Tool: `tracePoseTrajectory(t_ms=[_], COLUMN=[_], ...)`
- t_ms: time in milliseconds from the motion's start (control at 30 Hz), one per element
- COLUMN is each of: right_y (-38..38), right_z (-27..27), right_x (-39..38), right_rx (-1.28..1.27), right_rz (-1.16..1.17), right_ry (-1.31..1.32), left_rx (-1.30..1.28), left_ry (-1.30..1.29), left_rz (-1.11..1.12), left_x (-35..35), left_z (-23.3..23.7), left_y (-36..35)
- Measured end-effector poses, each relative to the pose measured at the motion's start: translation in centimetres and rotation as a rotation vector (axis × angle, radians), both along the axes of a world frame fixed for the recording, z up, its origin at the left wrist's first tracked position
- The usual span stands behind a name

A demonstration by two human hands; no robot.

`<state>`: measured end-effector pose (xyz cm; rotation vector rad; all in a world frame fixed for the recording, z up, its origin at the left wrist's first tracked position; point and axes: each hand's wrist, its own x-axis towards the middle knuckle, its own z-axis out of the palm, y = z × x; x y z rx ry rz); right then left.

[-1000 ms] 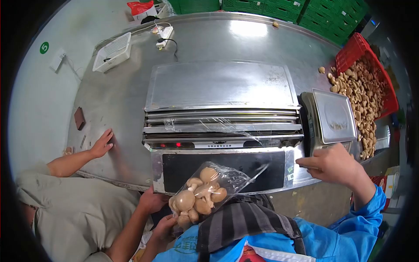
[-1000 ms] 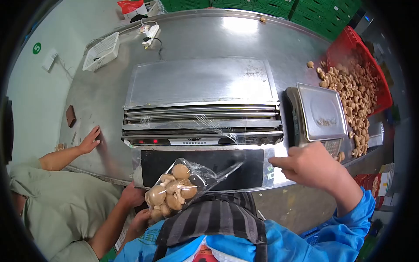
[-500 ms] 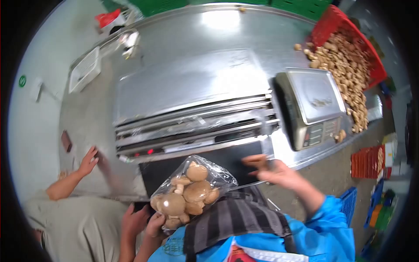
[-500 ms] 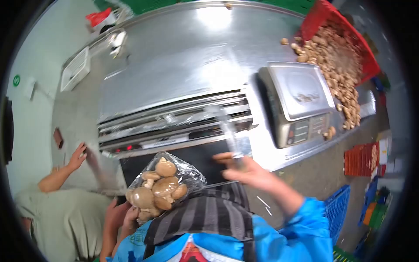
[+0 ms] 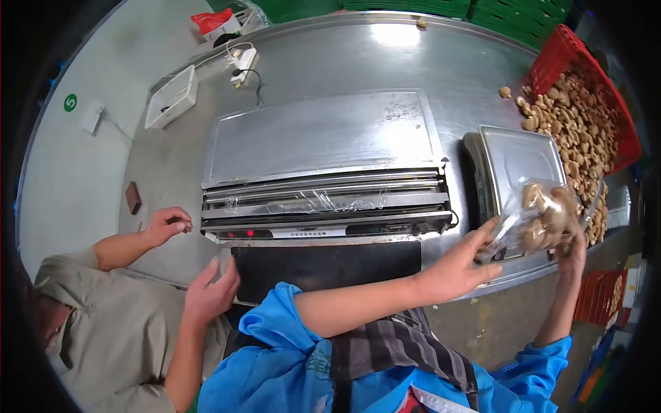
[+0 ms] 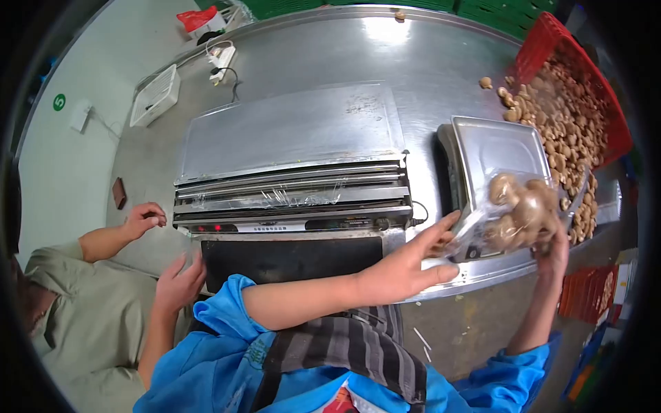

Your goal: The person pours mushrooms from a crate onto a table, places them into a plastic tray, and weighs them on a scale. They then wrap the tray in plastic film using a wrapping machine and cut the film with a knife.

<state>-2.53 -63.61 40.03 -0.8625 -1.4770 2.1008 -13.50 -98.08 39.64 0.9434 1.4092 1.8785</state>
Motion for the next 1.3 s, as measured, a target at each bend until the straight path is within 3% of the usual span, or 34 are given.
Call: tracePoseTrajectory(t_ms=[33, 133, 200, 267, 300, 400, 467, 533, 633, 733, 900, 1200, 1300], right_y=[4.6, 10.4, 12.7, 14.9, 12.6, 8.5, 5.2, -5.0, -10.7, -13.1, -15.1, -16.9, -17.2], right_z=[-1.3, -4.0, -4.8, -4.8, -2.7, 0.9, 1.1, 3.8, 5.7, 6.6, 10.3, 10.9, 11.0], right_x=[0.5, -0.8, -1.9, -2.8, -3.4, -3.1, -3.1, -5.4, -7.0, -9.4, -14.3, -19.3, -20.3], right_rx=[0.020, 0.131, 0.225, 0.882, 1.094, 1.429, 0.979, 0.845, 0.622, 0.897, 0.979, 1.221, 1.232], right_rz=[0.013, -0.126, -0.098, -0.128, -0.132, -0.115, 0.076, 0.265, 0.726, 0.938, 1.313, 1.499, 1.547], right_ry=[-0.016, -0.104, -0.268, -0.622, -0.764, -0.541, -0.418, -0.466, -0.510, -0.321, -0.375, -0.501, -0.472], left_rx=[-0.051, -0.377, -0.382, -0.516, -0.549, -0.627, -0.580, -0.652, -0.730, -0.921, -1.148, -1.367, -1.436], left_ry=[0.131, 0.082, -0.424, -0.472, -0.457, -0.402, -0.284, 0.010, 0.384, 0.720, 0.810, 0.820, 0.926], left_rz=[0.043, -0.093, -0.059, 0.186, 0.315, 0.716, 0.919, 1.026, 1.136, 0.994, 0.930, 1.083, 0.942], left_x=[-0.3, -1.4, -1.2, -0.8, -0.4, 1.5, 2.0, 1.5, 0.6, -2.5, -3.4, -2.0, -2.2], left_z=[0.6, -0.5, -0.7, 0.3, 0.5, 0.7, 0.7, 0.6, -0.2, 1.3, 0.0, -1.7, -1.2], left_y=[-0.9, -5.4, -9.5, -13.8, -16.0, -21.2, -22.7, -23.3, -24.7, -25.1, -27.3, -27.6, -28.3])
